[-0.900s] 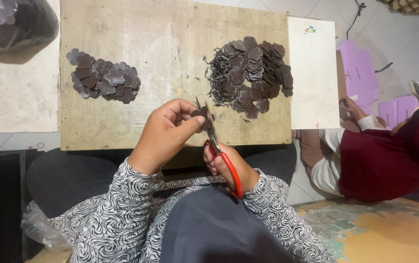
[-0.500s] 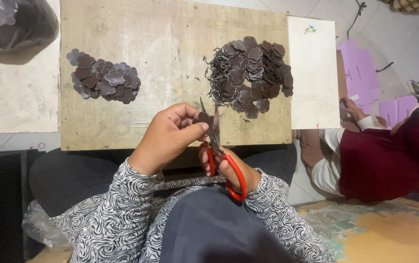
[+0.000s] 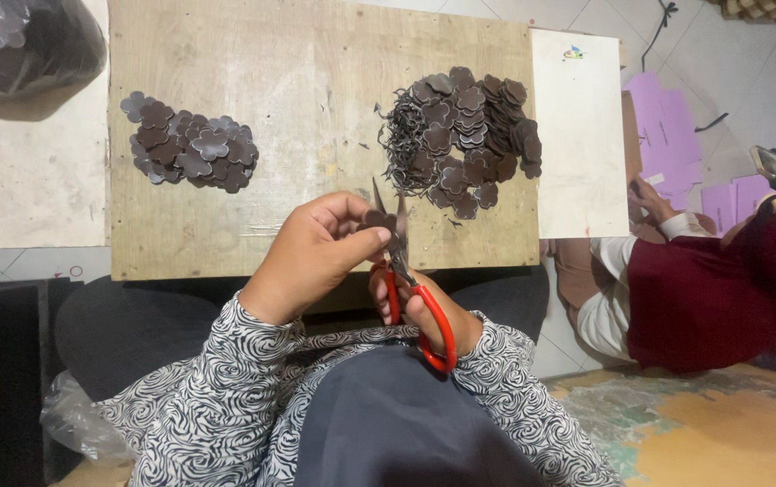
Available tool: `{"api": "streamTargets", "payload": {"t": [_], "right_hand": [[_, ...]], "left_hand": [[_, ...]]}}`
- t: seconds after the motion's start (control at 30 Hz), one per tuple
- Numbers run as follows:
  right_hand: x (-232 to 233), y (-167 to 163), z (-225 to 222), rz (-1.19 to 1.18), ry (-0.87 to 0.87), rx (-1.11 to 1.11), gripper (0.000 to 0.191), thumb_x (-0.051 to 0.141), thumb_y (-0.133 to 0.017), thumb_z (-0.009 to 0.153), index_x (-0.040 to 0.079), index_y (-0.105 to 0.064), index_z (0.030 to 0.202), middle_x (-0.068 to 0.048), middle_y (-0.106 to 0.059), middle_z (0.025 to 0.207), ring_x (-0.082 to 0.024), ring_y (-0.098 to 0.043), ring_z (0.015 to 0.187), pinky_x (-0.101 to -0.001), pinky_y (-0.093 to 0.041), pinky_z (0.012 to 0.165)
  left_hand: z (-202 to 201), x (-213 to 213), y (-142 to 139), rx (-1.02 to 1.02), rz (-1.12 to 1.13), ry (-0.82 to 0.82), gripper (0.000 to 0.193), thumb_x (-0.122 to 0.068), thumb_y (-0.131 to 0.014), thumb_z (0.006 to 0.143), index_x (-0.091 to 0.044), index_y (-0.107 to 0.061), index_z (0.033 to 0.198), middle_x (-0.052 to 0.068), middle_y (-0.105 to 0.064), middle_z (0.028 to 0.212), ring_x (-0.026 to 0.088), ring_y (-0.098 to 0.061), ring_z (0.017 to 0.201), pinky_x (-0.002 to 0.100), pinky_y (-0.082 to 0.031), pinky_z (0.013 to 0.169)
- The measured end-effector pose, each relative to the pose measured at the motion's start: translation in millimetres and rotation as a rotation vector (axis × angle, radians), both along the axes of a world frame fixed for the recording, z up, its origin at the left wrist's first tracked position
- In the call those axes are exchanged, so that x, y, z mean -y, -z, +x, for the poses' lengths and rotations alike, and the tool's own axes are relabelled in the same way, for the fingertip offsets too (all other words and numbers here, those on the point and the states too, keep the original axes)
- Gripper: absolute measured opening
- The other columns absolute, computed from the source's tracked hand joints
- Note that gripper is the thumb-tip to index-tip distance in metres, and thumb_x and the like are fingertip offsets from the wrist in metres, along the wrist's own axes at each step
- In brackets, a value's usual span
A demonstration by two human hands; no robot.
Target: The person sits on the floor and uses red-handled scissors to trim the edges of dark flower-shaped fabric pieces one at a time, placing each trimmed piece onto a growing pile on the board and brushing scraps aside.
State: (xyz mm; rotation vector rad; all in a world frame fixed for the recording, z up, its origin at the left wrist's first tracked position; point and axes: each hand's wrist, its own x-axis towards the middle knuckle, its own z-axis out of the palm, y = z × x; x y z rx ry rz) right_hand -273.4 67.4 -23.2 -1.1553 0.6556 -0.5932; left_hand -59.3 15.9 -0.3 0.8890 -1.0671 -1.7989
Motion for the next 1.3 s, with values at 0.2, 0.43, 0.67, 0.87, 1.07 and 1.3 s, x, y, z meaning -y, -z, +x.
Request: {"api": "streamTargets", "payload": {"t": [0.2, 0.43, 0.67, 0.87, 1.07, 1.3], "right_hand": [[-22, -2, 2, -0.017, -0.013, 0.013, 0.075, 0.08, -0.054, 0.094, 0.007, -0.048, 0.114, -0.001, -0.044, 0.101, -0.012, -0.042, 0.091, -0.0277, -0.042, 0.085], [-37, 0, -15, -0.044, -0.014, 0.001, 0.076, 0.08, -0.052, 0.094, 0.007, -0.05, 0.114, -0.001, -0.045, 0.1, -0.012, -0.043, 0.09, -0.0271, -0.043, 0.084], [-48, 10, -13, -0.003, 0.039, -0.013, 0.075, 0.08, -0.053, 0.093, 0.007, -0.049, 0.112, 0.0, -0.044, 0.098, -0.011, -0.043, 0.087, -0.0262, -0.042, 0.08], [-31, 10, -62, 0.021, 0.031, 0.012, 0.074, 0.079, -0.055, 0.092, 0.008, -0.048, 0.112, 0.0, -0.044, 0.097, -0.011, -0.042, 0.087, -0.0261, -0.041, 0.08], [-35, 18, -41, 0.004, 0.112, -0.018, 0.07, 0.077, -0.053, 0.095, 0.008, -0.048, 0.108, 0.001, -0.043, 0.093, -0.009, -0.041, 0.081, -0.0246, -0.04, 0.075], [-75, 22, -4, 0.062, 0.14, 0.055, 0.063, 0.071, -0.052, 0.099, 0.009, -0.049, 0.103, 0.001, -0.044, 0.089, -0.009, -0.041, 0.078, -0.0252, -0.041, 0.072]], "left_hand": [[0, -26, -1, 0.016, 0.06, 0.044, 0.009, -0.01, -0.07, 0.095, -0.002, -0.066, 0.096, 0.003, -0.07, 0.082, 0.009, -0.065, 0.073, 0.025, -0.054, 0.068], [-16, -39, 1, 0.0, -0.006, -0.007, 0.011, -0.013, -0.07, 0.097, -0.003, -0.066, 0.098, 0.001, -0.069, 0.088, 0.007, -0.066, 0.081, 0.023, -0.055, 0.076], [-23, -49, 5, 0.001, 0.052, 0.033, 0.009, -0.01, -0.07, 0.094, -0.002, -0.067, 0.097, 0.001, -0.072, 0.087, 0.007, -0.066, 0.08, 0.023, -0.055, 0.075], [-71, -32, 9, -0.054, 0.098, 0.032, 0.01, -0.011, -0.069, 0.096, -0.001, -0.066, 0.094, 0.004, -0.07, 0.081, 0.01, -0.066, 0.069, 0.026, -0.055, 0.063], [-51, -32, 17, -0.015, 0.032, -0.003, 0.011, -0.011, -0.07, 0.096, -0.001, -0.067, 0.095, 0.004, -0.072, 0.087, 0.008, -0.067, 0.078, 0.024, -0.055, 0.072], [-23, -70, 20, 0.028, 0.061, -0.02, 0.011, -0.012, -0.071, 0.095, -0.001, -0.067, 0.096, 0.004, -0.073, 0.088, 0.009, -0.069, 0.081, 0.024, -0.056, 0.075]]}}
